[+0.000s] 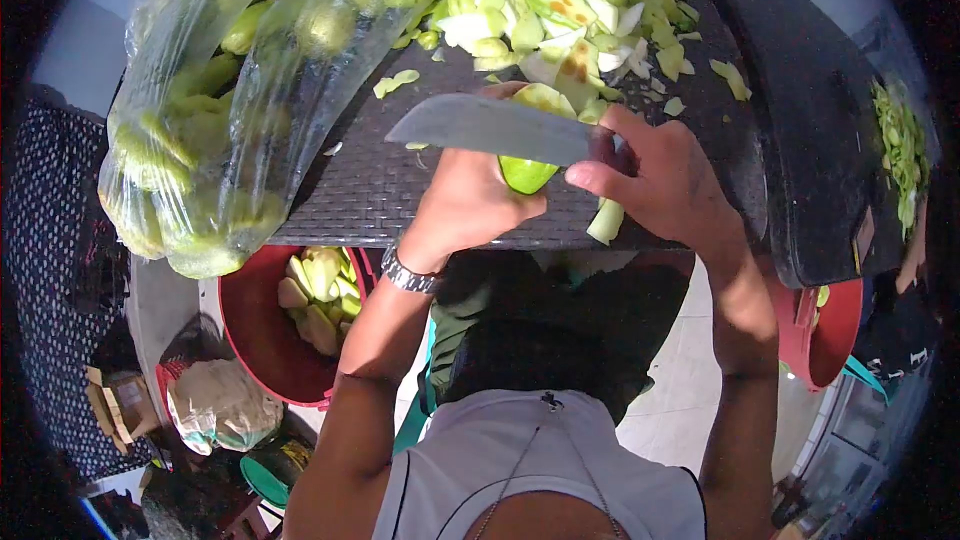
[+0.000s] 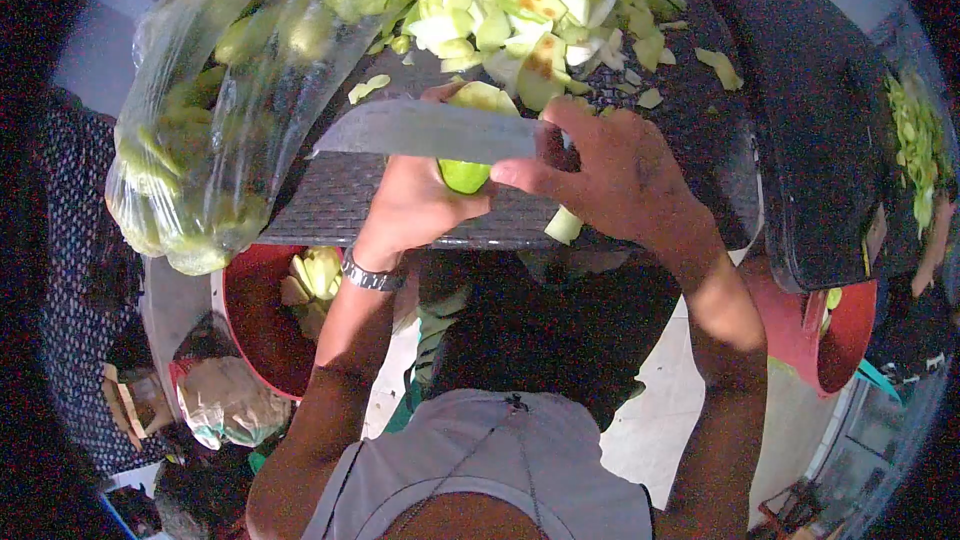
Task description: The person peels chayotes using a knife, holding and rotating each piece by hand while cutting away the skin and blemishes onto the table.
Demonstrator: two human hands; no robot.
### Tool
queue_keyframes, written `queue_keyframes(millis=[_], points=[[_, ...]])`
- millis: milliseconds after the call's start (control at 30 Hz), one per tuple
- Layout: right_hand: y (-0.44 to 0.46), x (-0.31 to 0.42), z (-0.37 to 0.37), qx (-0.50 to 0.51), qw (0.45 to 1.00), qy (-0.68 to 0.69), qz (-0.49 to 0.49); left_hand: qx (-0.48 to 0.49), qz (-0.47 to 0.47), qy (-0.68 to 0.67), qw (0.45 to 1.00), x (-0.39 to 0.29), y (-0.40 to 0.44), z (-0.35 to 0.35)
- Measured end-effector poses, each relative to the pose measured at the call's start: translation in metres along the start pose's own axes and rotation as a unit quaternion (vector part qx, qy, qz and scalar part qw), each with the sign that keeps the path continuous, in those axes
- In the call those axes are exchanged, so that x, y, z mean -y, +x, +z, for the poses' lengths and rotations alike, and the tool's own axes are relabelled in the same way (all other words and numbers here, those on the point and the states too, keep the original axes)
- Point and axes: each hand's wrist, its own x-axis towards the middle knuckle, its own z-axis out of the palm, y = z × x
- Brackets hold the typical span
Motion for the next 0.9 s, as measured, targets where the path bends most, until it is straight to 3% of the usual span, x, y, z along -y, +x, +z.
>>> queue_keyframes(millis=[33,133,200,267,333,367,433,500,567,633,733,900], points=[[0.0,0.0,0.0,0.008,0.999,0.003,-0.031,-0.006,0.007,0.002,1.0,-0.003,0.0,0.0],[-0.001,-0.005,0.002,-0.012,0.999,0.027,0.03,-0.04,0.038,0.041,0.998,-0.008,-0.003,0.001],[0.0,-0.017,0.005,-0.039,0.994,0.081,0.065,-0.022,-0.042,-0.196,0.979,-0.011,-0.004,0.0],[-0.001,-0.022,0.005,-0.051,0.981,0.149,0.114,0.018,-0.096,-0.444,0.891,-0.01,-0.002,-0.005],[-0.005,-0.019,0.004,-0.053,0.966,0.198,0.157,0.075,-0.126,-0.676,0.722,-0.004,0.001,-0.02],[-0.007,-0.017,0.004,-0.059,0.962,0.206,0.17,-0.014,-0.117,-0.7,0.705,-0.004,0.002,-0.021],[-0.013,-0.01,0.006,-0.095,0.97,0.158,0.157,-0.026,-0.079,-0.724,0.685,0.002,0.006,-0.032],[-0.029,0.001,0.006,-0.037,0.983,0.075,0.161,-0.04,-0.066,-0.741,0.667,0.007,0.01,-0.037],[-0.038,0.001,0.005,0.044,0.982,-0.007,0.185,-0.055,-0.093,-0.714,0.691,0.016,0.007,-0.037],[-0.045,-0.009,0.01,0.024,0.982,-0.057,0.181,-0.109,-0.13,-0.678,0.715,0.014,0.005,-0.034],[-0.042,-0.017,0.019,-0.028,0.974,-0.108,0.199,-0.163,-0.19,-0.736,0.629,0.019,0.006,-0.034],[-0.014,-0.023,0.027,-0.177,0.953,-0.108,0.222,-0.127,-0.122,-0.784,0.595,0.026,-0.001,-0.038]])
